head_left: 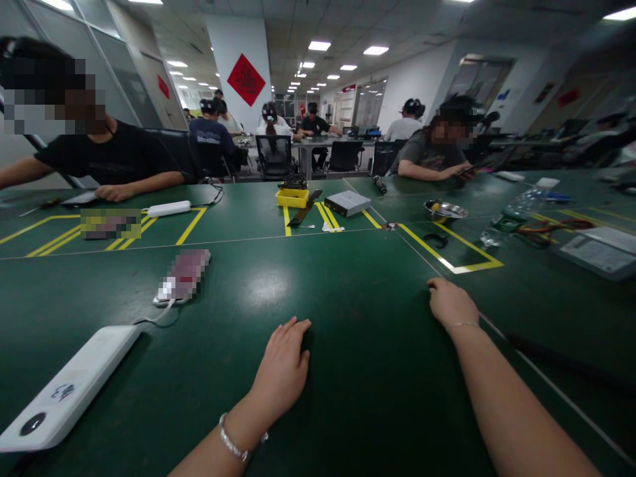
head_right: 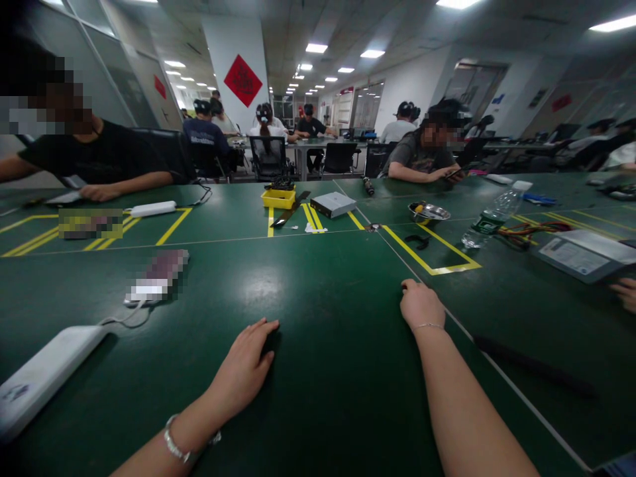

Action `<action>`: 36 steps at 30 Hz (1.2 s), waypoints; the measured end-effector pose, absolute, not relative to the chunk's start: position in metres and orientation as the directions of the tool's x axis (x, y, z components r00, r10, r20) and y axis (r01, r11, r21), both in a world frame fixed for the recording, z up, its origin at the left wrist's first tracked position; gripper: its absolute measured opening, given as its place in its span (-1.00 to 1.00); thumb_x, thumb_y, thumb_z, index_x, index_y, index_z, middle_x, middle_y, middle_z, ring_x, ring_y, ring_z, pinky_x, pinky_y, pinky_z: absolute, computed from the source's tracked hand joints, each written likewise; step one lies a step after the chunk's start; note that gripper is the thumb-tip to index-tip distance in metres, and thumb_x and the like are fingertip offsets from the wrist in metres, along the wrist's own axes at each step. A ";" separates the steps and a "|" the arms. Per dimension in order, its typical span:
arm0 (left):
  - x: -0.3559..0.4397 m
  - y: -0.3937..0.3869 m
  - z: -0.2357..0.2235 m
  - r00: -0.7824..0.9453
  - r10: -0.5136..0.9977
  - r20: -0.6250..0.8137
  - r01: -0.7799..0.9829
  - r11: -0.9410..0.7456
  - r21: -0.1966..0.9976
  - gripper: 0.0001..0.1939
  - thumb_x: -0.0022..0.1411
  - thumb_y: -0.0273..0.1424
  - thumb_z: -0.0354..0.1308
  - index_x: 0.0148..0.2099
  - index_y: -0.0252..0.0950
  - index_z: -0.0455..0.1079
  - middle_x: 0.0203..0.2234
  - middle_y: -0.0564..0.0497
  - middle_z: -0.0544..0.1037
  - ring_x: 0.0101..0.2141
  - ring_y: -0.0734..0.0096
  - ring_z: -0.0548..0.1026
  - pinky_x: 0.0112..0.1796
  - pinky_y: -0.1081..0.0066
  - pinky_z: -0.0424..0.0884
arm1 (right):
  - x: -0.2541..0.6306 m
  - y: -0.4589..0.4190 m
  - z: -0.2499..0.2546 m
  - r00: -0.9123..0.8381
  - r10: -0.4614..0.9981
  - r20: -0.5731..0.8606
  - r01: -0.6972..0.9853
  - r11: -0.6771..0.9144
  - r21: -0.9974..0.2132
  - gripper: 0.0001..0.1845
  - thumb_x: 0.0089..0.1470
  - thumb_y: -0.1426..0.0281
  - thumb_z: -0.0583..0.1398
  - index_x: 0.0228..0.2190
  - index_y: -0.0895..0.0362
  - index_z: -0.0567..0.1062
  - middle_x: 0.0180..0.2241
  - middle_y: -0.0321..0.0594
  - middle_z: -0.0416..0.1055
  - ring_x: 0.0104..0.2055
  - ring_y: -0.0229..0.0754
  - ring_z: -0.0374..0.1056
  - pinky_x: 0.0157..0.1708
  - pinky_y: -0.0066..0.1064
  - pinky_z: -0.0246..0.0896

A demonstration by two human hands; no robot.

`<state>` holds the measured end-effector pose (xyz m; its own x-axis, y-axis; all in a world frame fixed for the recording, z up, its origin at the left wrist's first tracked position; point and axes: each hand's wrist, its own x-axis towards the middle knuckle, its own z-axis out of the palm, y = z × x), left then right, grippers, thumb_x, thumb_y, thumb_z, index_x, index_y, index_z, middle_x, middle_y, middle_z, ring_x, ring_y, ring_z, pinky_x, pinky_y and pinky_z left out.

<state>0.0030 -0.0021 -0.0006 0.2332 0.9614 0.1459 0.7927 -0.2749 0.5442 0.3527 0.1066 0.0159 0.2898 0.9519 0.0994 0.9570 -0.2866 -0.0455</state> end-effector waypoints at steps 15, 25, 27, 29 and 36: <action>0.003 -0.002 0.003 0.214 0.966 0.147 0.707 -0.257 0.659 -0.70 0.15 -0.34 -0.02 -0.05 -0.19 0.30 -0.07 -0.04 0.41 0.03 0.17 0.25 0.05 0.07 0.08 | 0.268 0.087 0.020 -0.159 0.898 0.411 0.931 0.275 -0.241 -0.79 0.05 0.41 -0.02 -0.27 0.14 0.35 -0.27 -0.09 0.33 -0.19 -0.10 0.25 -0.19 -0.24 0.17; 0.007 -0.001 0.009 0.191 0.981 0.030 0.335 -0.093 0.937 -0.77 0.18 -0.28 -0.07 -0.32 -0.22 0.39 -0.45 0.04 0.51 -0.40 0.37 0.43 -0.32 0.42 0.30 | 0.157 0.015 0.020 -0.627 0.659 0.415 0.601 0.749 -0.280 -0.79 0.08 0.40 0.01 -0.24 0.11 0.38 -0.30 -0.17 0.35 -0.25 -0.21 0.25 -0.21 -0.35 0.21; 0.005 0.001 0.011 0.151 0.989 0.010 0.272 -0.051 0.961 -0.77 0.17 -0.26 -0.05 -0.31 -0.23 0.39 -0.46 0.05 0.52 -0.39 0.36 0.44 -0.31 0.42 0.29 | 0.173 0.028 0.024 -0.622 0.664 0.414 0.610 0.743 -0.274 -0.71 0.07 0.34 0.03 -0.13 0.10 0.33 -0.22 -0.15 0.34 -0.17 -0.19 0.24 -0.15 -0.34 0.20; 0.003 0.003 0.013 0.083 0.996 -0.033 0.206 0.015 0.978 -0.75 0.15 -0.23 -0.03 -0.31 -0.25 0.39 -0.46 0.03 0.54 -0.38 0.35 0.45 -0.32 0.41 0.29 | 0.200 0.046 0.028 -0.500 0.753 0.429 0.753 0.622 -0.215 -0.64 0.07 0.31 0.02 -0.07 0.11 0.29 -0.15 -0.10 0.32 -0.12 -0.12 0.22 -0.13 -0.26 0.18; 0.001 0.005 0.015 -0.024 0.990 -0.137 0.013 0.137 0.990 -0.74 0.10 -0.23 0.04 -0.26 -0.30 0.37 -0.40 -0.03 0.56 -0.32 0.35 0.47 -0.34 0.43 0.29 | 0.315 0.101 0.017 0.263 0.928 0.265 0.964 -0.264 -0.034 -0.46 0.04 0.15 -0.06 -0.04 0.20 0.30 -0.21 0.14 0.27 -0.21 0.09 0.28 -0.35 -0.13 0.20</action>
<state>0.0010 0.0054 0.0151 -0.0235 0.9903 -0.1370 0.0131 0.1373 0.9904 0.3148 0.1006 0.0174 0.2631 0.9275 0.2654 0.9640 -0.2636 -0.0343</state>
